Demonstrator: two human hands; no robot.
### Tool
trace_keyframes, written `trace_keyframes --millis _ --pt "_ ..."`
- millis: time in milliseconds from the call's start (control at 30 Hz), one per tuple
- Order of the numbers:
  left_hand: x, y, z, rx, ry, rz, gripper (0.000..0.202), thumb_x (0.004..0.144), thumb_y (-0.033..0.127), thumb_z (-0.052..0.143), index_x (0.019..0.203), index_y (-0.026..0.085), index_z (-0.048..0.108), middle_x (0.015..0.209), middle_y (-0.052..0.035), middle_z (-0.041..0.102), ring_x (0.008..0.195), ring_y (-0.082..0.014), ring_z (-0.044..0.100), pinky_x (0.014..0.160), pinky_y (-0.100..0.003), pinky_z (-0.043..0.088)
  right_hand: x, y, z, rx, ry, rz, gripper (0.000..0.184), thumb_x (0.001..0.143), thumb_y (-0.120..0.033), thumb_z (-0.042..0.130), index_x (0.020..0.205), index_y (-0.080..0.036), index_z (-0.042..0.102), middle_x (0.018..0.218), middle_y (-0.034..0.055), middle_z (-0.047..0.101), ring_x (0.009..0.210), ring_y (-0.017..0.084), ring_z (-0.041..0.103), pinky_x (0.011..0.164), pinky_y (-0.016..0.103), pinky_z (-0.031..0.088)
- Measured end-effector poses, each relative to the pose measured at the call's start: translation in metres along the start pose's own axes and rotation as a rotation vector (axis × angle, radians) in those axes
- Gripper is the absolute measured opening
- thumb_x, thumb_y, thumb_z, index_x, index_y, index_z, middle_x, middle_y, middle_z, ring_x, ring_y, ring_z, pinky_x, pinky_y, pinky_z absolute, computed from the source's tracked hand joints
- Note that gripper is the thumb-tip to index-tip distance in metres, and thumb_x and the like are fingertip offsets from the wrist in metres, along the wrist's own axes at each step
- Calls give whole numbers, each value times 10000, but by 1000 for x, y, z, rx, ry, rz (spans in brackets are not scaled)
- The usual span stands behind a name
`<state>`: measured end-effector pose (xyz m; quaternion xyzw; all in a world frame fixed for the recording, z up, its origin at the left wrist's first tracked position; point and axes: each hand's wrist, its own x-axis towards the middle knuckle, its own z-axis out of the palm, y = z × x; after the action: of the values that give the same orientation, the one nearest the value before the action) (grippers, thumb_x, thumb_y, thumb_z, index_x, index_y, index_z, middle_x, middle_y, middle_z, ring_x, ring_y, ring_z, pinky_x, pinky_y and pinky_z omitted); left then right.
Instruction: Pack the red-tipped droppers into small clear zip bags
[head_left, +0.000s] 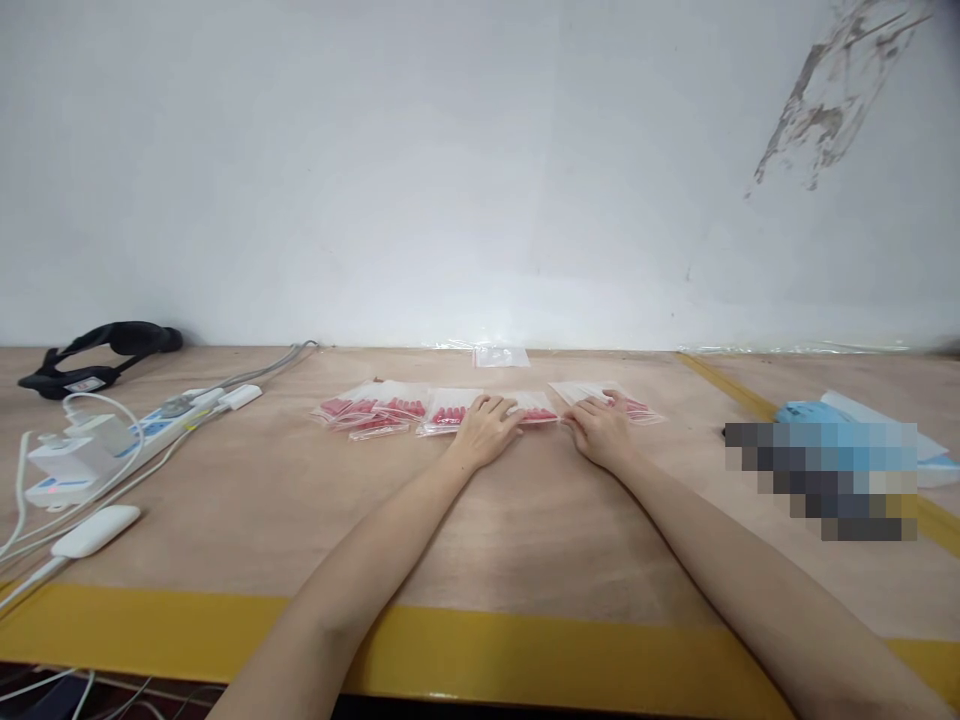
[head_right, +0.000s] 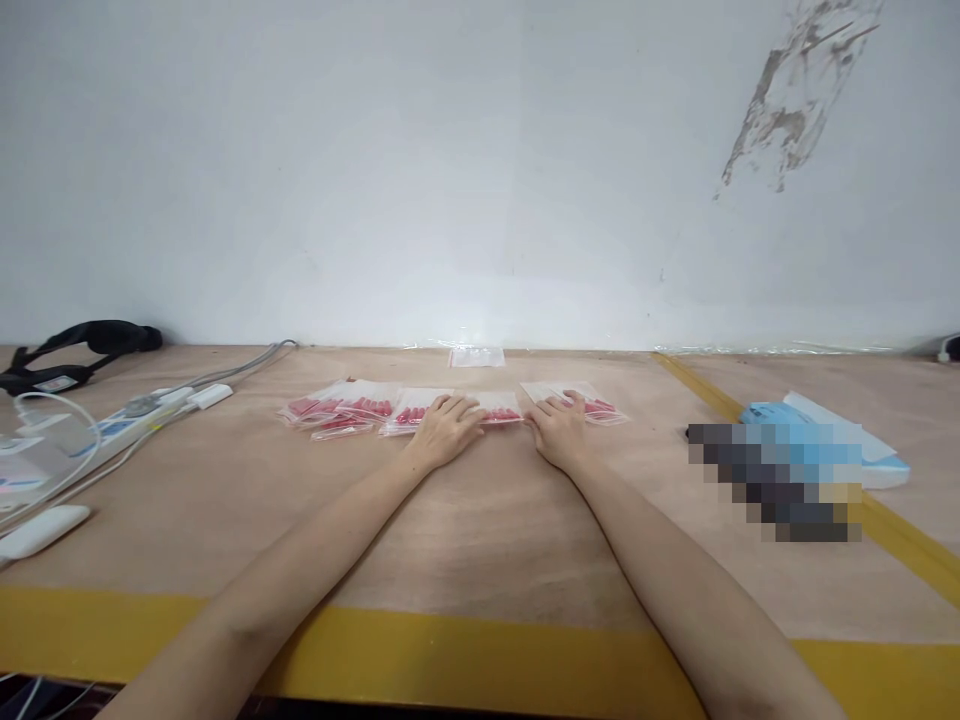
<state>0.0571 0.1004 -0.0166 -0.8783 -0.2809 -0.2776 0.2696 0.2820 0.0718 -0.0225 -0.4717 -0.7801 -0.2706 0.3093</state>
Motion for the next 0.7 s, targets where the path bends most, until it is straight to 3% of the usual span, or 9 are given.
trace_keyframes --millis 100,200,300,400,533,700 --pt "2 1 0 -50 7 -91 165 775 263 600 937 230 611 1112 -72 555 981 -227 504 768 -361 411 -2 6 -2 43 -11 38 193 820 -244 441 718 -188 595 754 23 653 765 147 531 880 366 200" --pt "6 3 6 -135 10 -131 186 797 136 534 932 228 623 1040 -41 603 899 -184 558 746 -325 447 -4 11 -4 31 -38 58 186 792 -309 475 861 -198 607 896 45 653 870 179 530 916 402 186" --pt "11 4 13 -305 45 -193 273 776 46 493 973 195 610 1030 -37 619 880 -149 589 754 -278 476 -6 16 0 -49 -66 107 361 740 -355 516 1055 -182 556 1053 88 606 988 231 492 958 482 123" --pt "16 1 17 -436 110 -298 277 751 -5 477 914 169 619 955 -35 651 872 -141 604 778 -269 483 -7 21 6 -113 -120 143 272 766 -292 478 1002 -209 584 1031 73 619 1011 241 484 964 543 62" --pt "19 -19 11 -442 158 -384 193 795 40 452 869 145 596 884 -57 657 820 -153 615 732 -292 498 -5 23 13 -133 -192 141 217 812 -209 418 819 -226 635 856 33 670 928 215 536 973 534 77" --pt "-9 -61 -16 -443 99 -310 151 818 97 442 875 147 573 920 -55 646 852 -150 608 750 -278 491 4 6 13 -86 -188 184 240 836 -206 395 884 -217 631 851 37 676 812 180 581 983 468 150"
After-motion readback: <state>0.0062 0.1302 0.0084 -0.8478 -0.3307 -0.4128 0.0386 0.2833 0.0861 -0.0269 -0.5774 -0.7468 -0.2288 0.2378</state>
